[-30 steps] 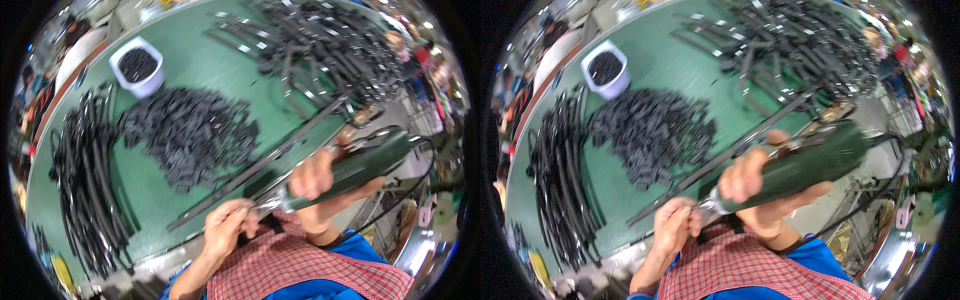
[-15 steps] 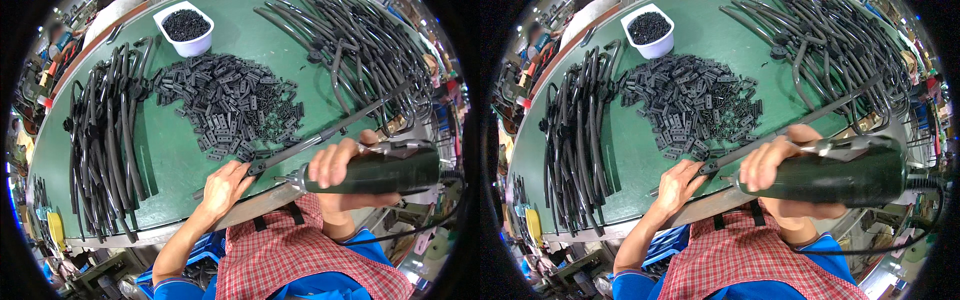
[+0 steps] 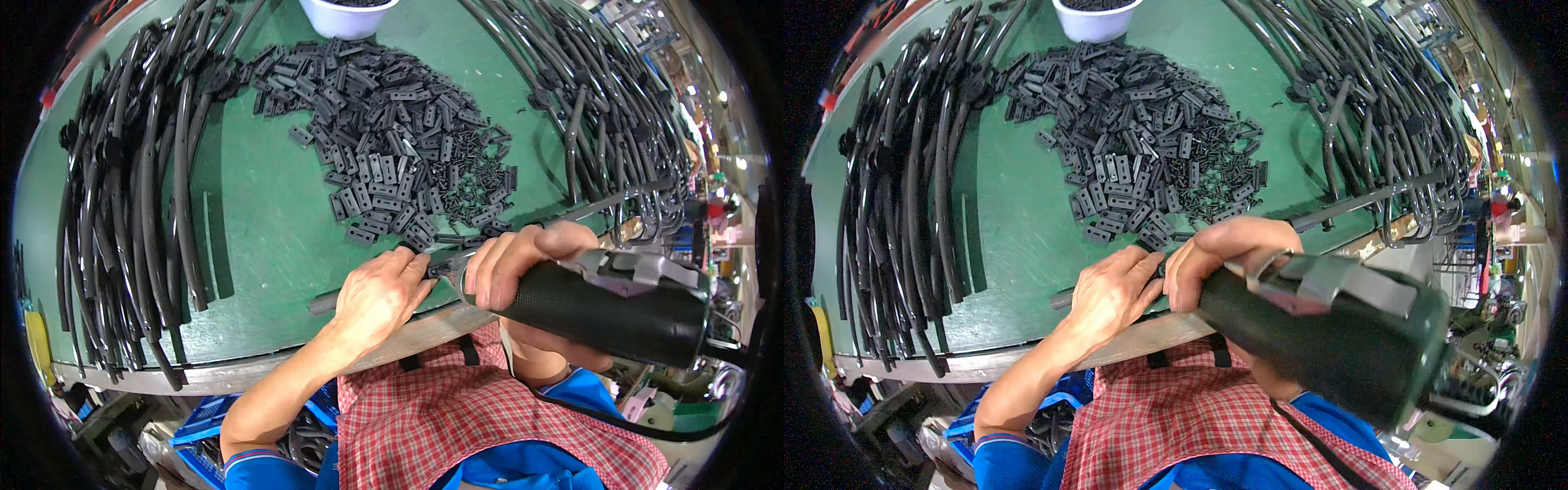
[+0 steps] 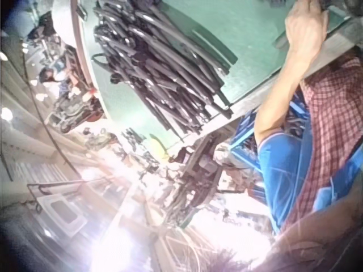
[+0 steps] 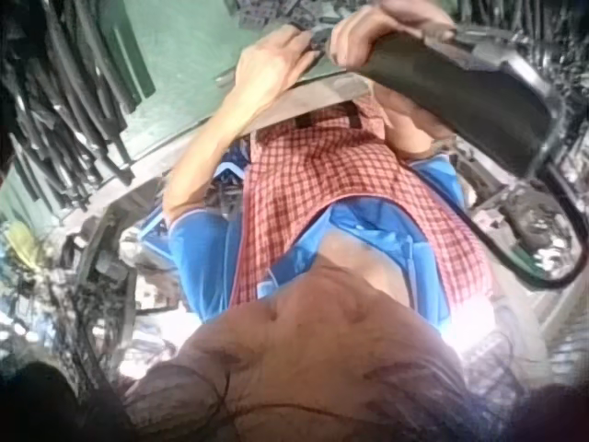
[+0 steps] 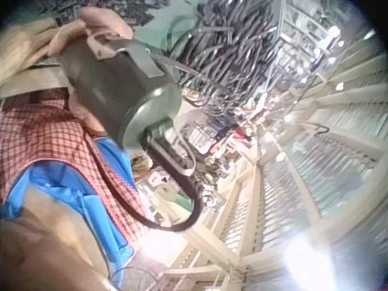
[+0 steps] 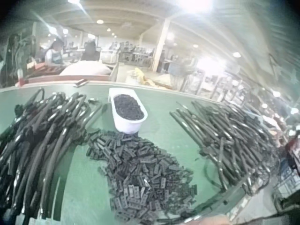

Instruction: The person repeatedly picks small black plastic clips from a pile on a green workbench and uses a green handheld power tool to attach them to curved metal wiper blade frames. The person handles the frames and clips one at a time, placing completed units aside on the bench.

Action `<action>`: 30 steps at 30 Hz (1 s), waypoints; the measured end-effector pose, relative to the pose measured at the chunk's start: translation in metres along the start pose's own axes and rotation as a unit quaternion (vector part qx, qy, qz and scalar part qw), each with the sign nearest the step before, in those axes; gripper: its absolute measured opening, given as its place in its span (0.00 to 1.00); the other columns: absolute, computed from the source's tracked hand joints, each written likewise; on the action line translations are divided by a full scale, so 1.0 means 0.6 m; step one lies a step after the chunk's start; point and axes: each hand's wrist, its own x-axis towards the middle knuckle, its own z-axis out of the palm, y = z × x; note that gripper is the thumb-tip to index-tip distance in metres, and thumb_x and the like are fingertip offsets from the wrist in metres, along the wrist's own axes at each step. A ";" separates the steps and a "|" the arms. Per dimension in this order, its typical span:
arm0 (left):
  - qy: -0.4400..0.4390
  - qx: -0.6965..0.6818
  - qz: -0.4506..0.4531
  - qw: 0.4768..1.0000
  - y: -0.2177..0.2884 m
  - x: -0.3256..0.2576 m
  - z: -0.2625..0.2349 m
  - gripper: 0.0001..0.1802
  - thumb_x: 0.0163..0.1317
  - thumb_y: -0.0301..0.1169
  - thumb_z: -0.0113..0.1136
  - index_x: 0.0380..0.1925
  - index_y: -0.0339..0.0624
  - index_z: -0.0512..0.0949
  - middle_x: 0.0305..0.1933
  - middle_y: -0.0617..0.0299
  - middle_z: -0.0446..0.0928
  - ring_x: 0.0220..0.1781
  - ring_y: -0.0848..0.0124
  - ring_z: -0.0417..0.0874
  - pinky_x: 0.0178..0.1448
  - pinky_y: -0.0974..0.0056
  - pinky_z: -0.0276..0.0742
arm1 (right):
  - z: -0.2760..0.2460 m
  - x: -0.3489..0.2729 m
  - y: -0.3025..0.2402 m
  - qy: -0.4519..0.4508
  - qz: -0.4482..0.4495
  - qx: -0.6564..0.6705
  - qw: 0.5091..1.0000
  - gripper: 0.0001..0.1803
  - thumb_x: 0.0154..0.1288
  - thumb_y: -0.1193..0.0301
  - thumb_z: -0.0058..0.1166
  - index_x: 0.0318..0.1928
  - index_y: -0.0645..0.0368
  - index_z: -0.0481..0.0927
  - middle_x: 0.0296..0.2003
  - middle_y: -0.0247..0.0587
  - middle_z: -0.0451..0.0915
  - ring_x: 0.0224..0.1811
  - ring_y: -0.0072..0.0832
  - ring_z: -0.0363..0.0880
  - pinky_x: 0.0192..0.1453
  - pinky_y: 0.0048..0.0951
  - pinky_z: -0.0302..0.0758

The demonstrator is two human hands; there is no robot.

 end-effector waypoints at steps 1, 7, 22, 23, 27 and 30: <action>0.005 -0.005 0.002 1.000 -0.001 -0.002 0.002 0.16 0.55 0.33 0.63 0.41 0.34 0.77 0.33 0.56 0.73 0.35 0.59 0.77 0.39 0.58 0.76 | -0.005 0.003 0.012 -0.033 -0.011 0.005 0.999 0.44 0.53 0.38 0.57 0.57 0.60 0.63 0.26 0.44 0.75 0.27 0.35 0.76 0.35 0.37 0.75; 0.005 -0.015 0.014 1.000 -0.006 -0.002 -0.001 0.14 0.55 0.33 0.62 0.38 0.34 0.76 0.32 0.55 0.73 0.36 0.58 0.77 0.40 0.57 0.75 | 0.003 0.004 0.020 -0.050 0.067 -0.059 0.995 0.11 0.66 0.71 0.53 0.42 0.68 0.76 0.22 0.47 0.78 0.23 0.31 0.78 0.28 0.34 0.74; -0.009 0.022 0.001 1.000 0.002 0.003 -0.002 0.18 0.56 0.34 0.63 0.44 0.37 0.78 0.36 0.57 0.76 0.37 0.59 0.79 0.40 0.58 0.78 | -0.041 -0.014 0.007 0.081 -0.054 0.000 0.995 0.58 0.42 0.24 0.52 0.61 0.58 0.63 0.21 0.36 0.69 0.18 0.29 0.69 0.25 0.32 0.69; -0.007 0.019 0.001 1.000 0.002 0.002 -0.003 0.18 0.56 0.34 0.63 0.44 0.37 0.78 0.36 0.57 0.76 0.37 0.59 0.80 0.40 0.58 0.78 | -0.041 -0.014 0.008 0.074 -0.053 -0.002 0.996 0.58 0.42 0.24 0.52 0.61 0.58 0.63 0.20 0.36 0.68 0.18 0.29 0.69 0.25 0.32 0.69; -0.013 0.012 -0.002 1.000 0.001 0.000 -0.001 0.18 0.55 0.34 0.63 0.43 0.36 0.78 0.36 0.57 0.76 0.37 0.59 0.80 0.39 0.59 0.78 | -0.043 -0.011 0.011 0.044 -0.044 -0.014 0.998 0.57 0.41 0.24 0.53 0.59 0.59 0.64 0.21 0.36 0.70 0.19 0.30 0.71 0.25 0.32 0.70; -0.016 0.010 -0.001 1.000 0.001 0.000 -0.002 0.17 0.56 0.35 0.63 0.42 0.36 0.78 0.35 0.56 0.75 0.37 0.59 0.79 0.39 0.58 0.78 | -0.039 -0.005 0.006 0.010 0.044 -0.013 0.999 0.49 0.46 0.33 0.56 0.56 0.62 0.68 0.23 0.38 0.74 0.22 0.31 0.74 0.28 0.31 0.72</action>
